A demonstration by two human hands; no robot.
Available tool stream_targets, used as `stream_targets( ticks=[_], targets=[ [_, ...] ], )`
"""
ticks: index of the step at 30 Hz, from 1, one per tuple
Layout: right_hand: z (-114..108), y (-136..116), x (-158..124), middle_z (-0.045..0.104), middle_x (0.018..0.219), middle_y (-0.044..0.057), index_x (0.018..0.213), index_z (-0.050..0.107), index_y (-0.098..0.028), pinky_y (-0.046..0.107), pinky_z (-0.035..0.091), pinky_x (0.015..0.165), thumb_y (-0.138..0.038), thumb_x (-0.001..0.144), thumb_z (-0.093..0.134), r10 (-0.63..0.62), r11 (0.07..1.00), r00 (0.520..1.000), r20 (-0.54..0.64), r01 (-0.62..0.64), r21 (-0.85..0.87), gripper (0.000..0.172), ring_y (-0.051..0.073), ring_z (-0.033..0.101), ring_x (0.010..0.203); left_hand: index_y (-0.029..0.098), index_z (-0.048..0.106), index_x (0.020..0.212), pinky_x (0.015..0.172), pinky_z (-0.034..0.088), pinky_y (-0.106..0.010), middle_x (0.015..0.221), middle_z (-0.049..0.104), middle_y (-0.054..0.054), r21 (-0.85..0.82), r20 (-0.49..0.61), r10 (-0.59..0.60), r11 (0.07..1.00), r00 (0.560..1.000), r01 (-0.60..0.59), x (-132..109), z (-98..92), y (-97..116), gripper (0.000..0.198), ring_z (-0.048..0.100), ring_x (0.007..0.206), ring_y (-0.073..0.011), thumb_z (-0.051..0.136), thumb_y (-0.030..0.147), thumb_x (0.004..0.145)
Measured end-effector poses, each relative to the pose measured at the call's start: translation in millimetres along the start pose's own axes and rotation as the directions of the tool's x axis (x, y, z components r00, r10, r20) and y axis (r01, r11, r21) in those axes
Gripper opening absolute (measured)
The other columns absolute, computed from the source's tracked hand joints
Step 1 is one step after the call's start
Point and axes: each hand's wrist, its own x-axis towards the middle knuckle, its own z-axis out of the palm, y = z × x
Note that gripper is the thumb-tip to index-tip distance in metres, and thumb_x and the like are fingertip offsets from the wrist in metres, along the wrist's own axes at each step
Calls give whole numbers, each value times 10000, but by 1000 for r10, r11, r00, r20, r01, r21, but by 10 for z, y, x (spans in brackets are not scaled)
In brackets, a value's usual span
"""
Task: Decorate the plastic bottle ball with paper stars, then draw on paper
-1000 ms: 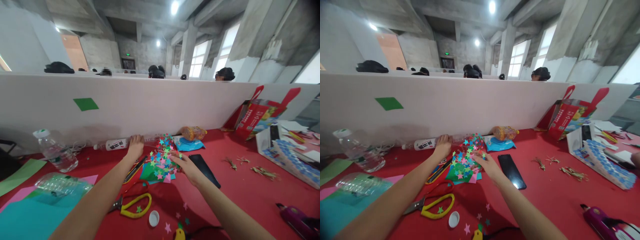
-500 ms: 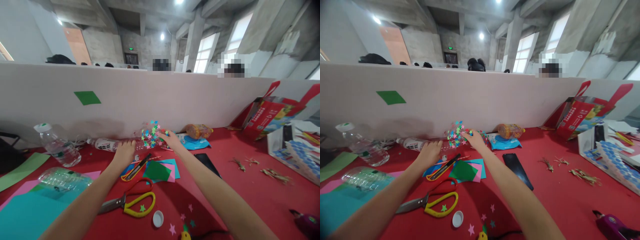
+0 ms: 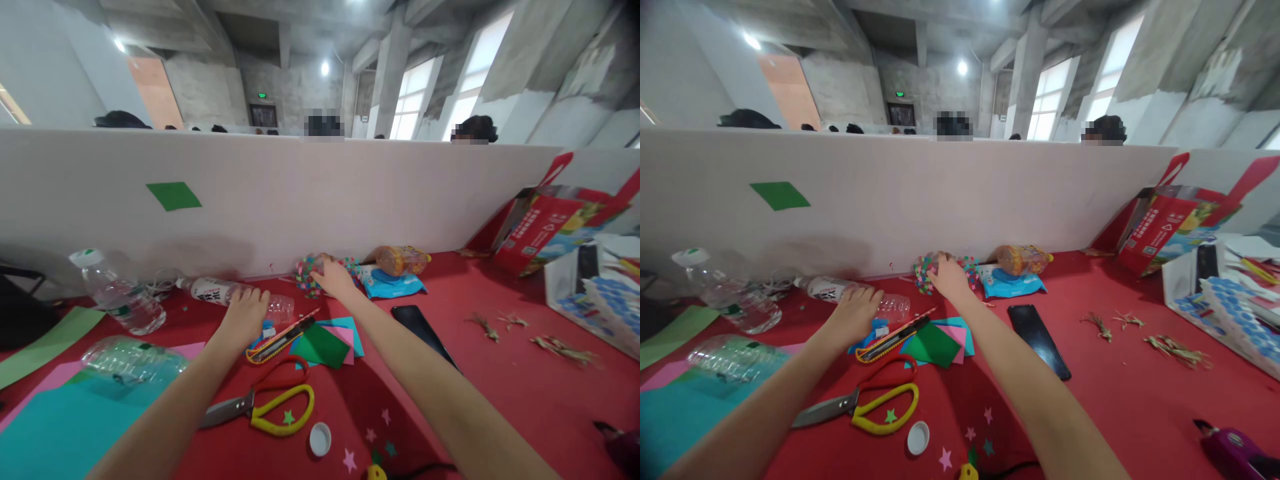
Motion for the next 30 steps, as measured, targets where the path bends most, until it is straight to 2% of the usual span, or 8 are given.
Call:
stream_targets(
  ticks=[6,11,15,17,19,21,23,30],
  targets=[
    [-329,-7,-288,546,1267,140,1286,439,-142,336,406,924,-290,870,503,-68,998,997,-46,68,5,446,215,569,1065,171,535,1195,901,469,-489,1233,554,-98,-46,5,-3,999,1000,3,-60,-64,25,374,556,1083,-246,560,344,865],
    [-605,-219,-866,687,870,25,992,613,-196,222,423,645,-281,897,453,-146,989,987,71,144,34,205,131,614,702,154,541,1197,966,404,-506,1259,551,-122,-173,8,40,984,999,-38,-234,-295,138,380,517,1151,-269,566,318,854],
    [-710,-354,-1489,626,608,7,669,616,-189,223,333,536,-306,876,491,-168,986,975,146,169,9,268,133,556,561,183,584,1166,949,414,-368,1204,623,-119,-326,34,149,936,988,-131,-590,-575,277,367,565,1113,-242,566,214,801],
    [-760,-341,-1772,631,616,15,692,635,-191,231,321,534,-259,871,487,-157,987,974,163,160,-5,241,141,554,561,242,593,1145,893,443,-315,1169,658,-65,-397,50,188,905,981,-153,-830,-676,335,349,601,1068,-213,547,230,799],
    [-824,-283,-2003,670,717,18,895,659,-207,226,347,563,-147,841,472,-146,989,974,175,147,7,204,145,588,623,264,627,1060,821,466,-284,1088,696,-32,-456,66,200,877,977,-149,-1073,-720,383,269,640,988,-197,515,255,815],
    [-893,-207,-2177,694,843,28,1089,611,-219,223,382,614,-60,793,457,-130,991,972,196,131,8,370,148,620,714,254,654,923,743,476,-279,956,723,-25,-500,75,177,858,981,-117,-1288,-710,429,207,668,865,-194,464,285,843],
    [-951,-144,-2313,700,867,39,1106,605,-209,230,394,627,-73,798,454,-79,994,968,237,95,-54,369,155,632,728,238,643,863,695,475,-291,862,720,-33,-531,68,115,845,991,-62,-1455,-660,484,250,670,775,-198,399,293,871],
    [-968,-212,-2819,676,871,79,872,648,-180,271,399,652,-139,795,510,-58,985,938,342,110,-135,163,193,613,758,181,511,1131,731,510,-301,944,675,-69,-649,-67,-112,760,991,42,-1738,-416,752,353,660,812,-181,295,154,853]
  ],
)
